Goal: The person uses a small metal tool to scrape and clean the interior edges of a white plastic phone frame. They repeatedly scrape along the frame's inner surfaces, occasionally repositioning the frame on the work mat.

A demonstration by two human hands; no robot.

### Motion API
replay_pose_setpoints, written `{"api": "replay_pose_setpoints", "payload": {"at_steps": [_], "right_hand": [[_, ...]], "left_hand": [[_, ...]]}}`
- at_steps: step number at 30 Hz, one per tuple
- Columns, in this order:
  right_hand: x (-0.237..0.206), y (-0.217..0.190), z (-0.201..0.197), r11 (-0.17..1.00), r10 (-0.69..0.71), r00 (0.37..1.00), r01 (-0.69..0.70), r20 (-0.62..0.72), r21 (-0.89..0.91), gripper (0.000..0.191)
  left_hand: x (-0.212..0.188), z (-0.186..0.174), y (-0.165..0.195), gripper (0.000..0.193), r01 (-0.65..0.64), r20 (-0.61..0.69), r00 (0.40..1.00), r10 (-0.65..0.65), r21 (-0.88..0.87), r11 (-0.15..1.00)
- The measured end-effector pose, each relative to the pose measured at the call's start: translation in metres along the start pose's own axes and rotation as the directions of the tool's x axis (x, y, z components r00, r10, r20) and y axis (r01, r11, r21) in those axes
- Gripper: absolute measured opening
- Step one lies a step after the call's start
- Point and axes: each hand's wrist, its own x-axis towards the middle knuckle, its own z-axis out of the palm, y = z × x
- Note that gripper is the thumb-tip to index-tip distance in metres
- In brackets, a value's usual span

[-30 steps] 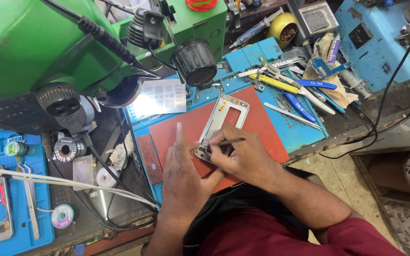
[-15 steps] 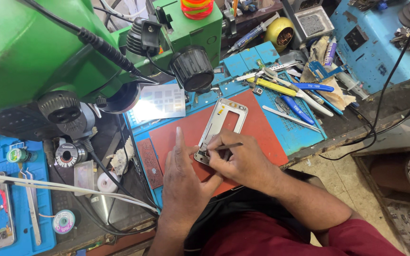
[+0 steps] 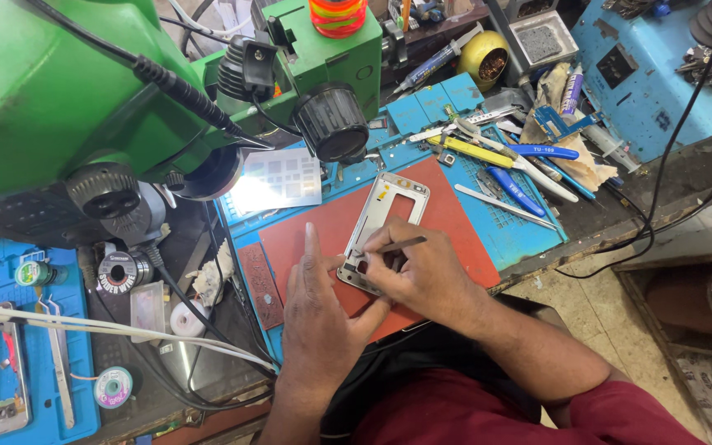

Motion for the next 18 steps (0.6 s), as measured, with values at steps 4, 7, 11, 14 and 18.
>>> {"api": "replay_pose_setpoints", "payload": {"at_steps": [4,7,11,14,18], "right_hand": [[-0.0006,0.0022,-0.0016,0.994,-0.105,0.995,0.104,0.000,0.044,0.018],[-0.0004,0.0028,-0.0004,0.998,-0.049,0.998,0.050,-0.028,0.034,0.017],[-0.0005,0.0028,0.0000,0.996,-0.080,0.997,0.080,0.004,0.043,0.017],[0.0002,0.0030,-0.0002,0.998,-0.065,0.998,0.064,-0.018,-0.003,0.017],[0.0005,0.0039,-0.0010,0.998,-0.067,0.998,0.067,-0.007,-0.002,0.019]], "left_hand": [[0.0004,0.0014,0.0016,0.126,0.019,0.004,1.000,-0.019,-0.014,1.000],[0.0010,0.0010,0.0019,0.124,0.018,-0.001,1.000,-0.018,-0.013,1.000],[0.0015,-0.0005,0.0018,0.125,-0.003,-0.003,1.000,0.003,-0.008,1.000],[0.0019,-0.0003,0.0018,0.126,0.002,-0.003,1.000,-0.002,-0.007,1.000],[0.0021,0.0012,0.0008,0.125,-0.017,-0.012,1.000,0.017,-0.006,1.000]]}}
